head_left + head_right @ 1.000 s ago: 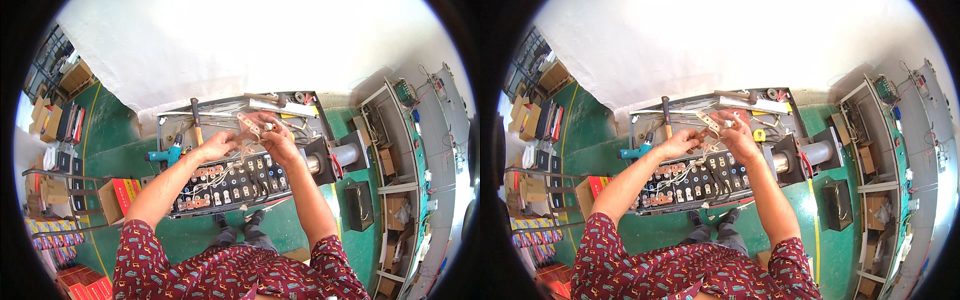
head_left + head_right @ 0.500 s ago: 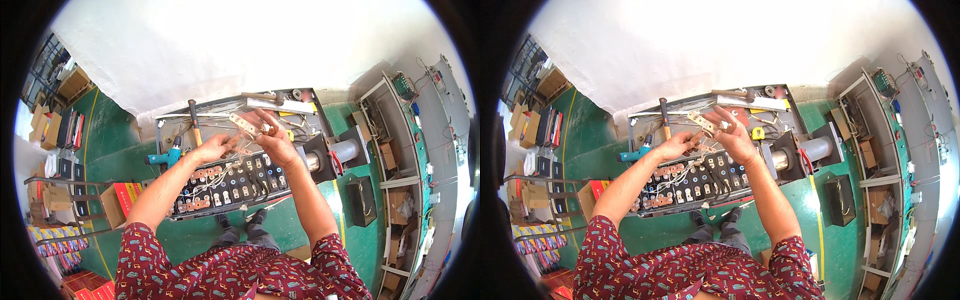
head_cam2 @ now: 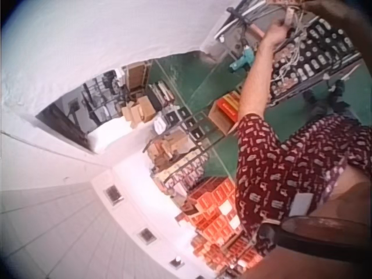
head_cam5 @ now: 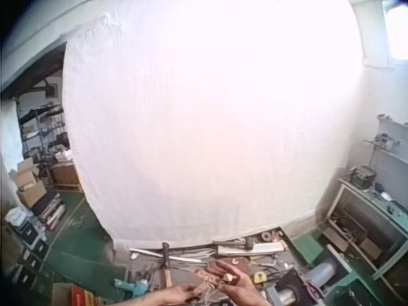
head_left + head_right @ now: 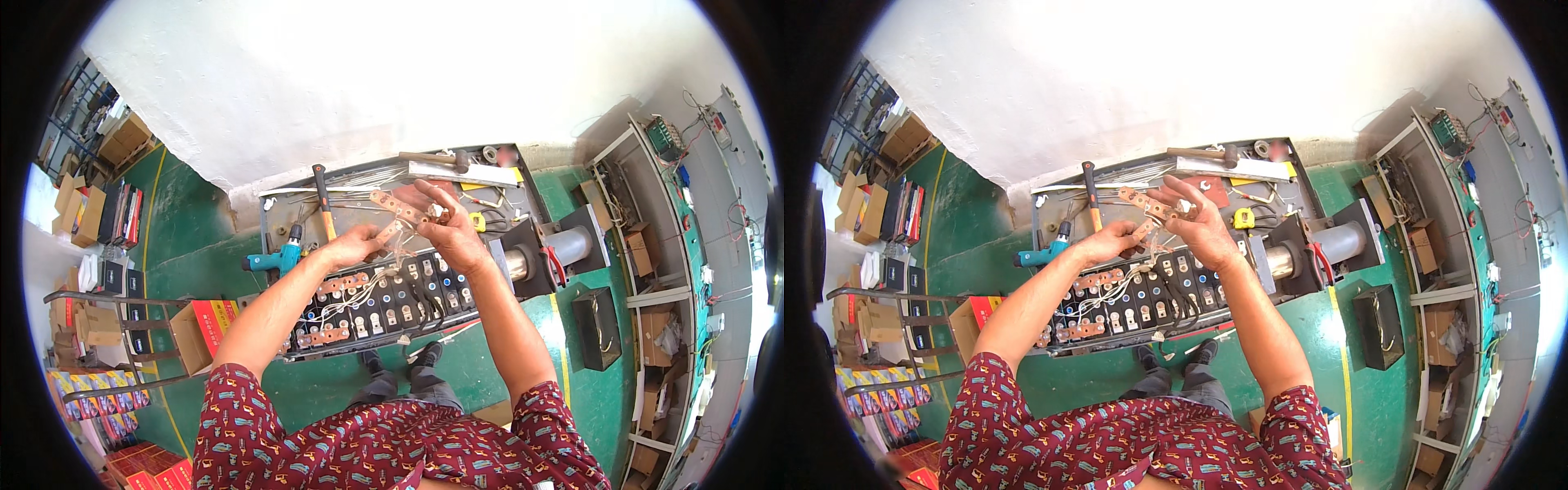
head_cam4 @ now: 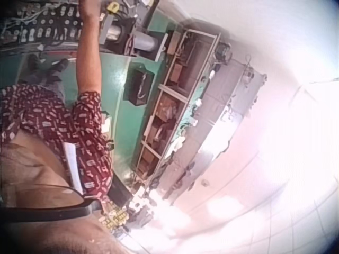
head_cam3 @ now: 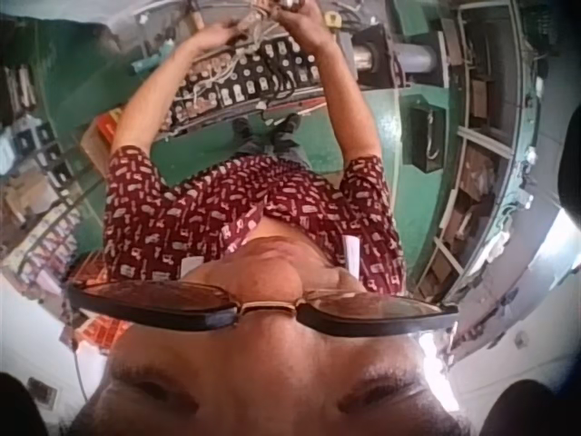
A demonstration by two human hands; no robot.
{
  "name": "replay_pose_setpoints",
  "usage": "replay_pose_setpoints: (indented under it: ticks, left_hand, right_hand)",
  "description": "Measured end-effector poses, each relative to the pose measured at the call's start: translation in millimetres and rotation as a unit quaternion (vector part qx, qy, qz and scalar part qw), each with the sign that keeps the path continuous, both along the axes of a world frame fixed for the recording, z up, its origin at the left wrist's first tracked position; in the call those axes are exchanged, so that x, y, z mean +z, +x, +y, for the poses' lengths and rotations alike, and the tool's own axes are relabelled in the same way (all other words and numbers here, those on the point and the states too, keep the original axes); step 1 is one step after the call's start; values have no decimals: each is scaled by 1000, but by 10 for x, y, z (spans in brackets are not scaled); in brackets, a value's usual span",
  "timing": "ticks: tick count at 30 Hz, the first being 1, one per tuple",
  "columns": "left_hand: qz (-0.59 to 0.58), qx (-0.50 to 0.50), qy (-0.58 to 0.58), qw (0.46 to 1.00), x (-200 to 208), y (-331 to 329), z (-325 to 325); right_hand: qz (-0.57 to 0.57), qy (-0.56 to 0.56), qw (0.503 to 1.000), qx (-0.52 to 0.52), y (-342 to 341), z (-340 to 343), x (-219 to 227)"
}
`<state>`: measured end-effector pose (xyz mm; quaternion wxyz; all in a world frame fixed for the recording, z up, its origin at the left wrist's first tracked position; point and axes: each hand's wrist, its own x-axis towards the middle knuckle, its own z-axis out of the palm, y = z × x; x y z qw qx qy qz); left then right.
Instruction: The person assembles an electrical component by hand-connecting wires to terminals on a metal frame. They use a cordless drill to tighten screws and pliers to manipulate the wires. The person works methodically across multiple connection points on the assembly.
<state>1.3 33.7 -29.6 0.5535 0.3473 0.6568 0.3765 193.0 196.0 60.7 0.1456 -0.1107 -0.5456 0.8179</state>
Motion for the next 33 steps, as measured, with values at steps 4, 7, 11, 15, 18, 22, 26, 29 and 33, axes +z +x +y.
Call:
replay_pose_setpoints:
  ticks: [4,7,11,15,18,22,26,29,33]
  left_hand:
    - [8,-1,-8,1000,1,2,0]
    - [-6,-2,0,1000,-15,-1,-8]
    - [4,-3,1,1000,-79,-22,-12]
    - [15,-10,-3,1000,-128,-49,-23]
    - [7,9,-8,1000,-88,5,-23]
    - [-7,11,-30,999,-14,-47,-7]
    - [-108,63,11,992,81,-33,-92]
    - [-144,83,37,985,106,-71,-122]
    - [-153,130,53,978,286,-20,-143]
  right_hand:
    - [-15,9,1000,-7,6,-21,32]
    - [-3,5,1000,-9,3,-4,-26]
    - [3,2,1000,-9,8,10,-73]
    - [23,-42,999,-9,12,6,-104]
    - [23,-78,997,-17,43,11,-151]
    - [43,-150,986,-51,35,74,-205]
    - [85,-196,972,-100,90,116,-232]
    - [114,-232,958,-122,118,144,-258]
    - [100,-281,946,-129,154,209,-244]
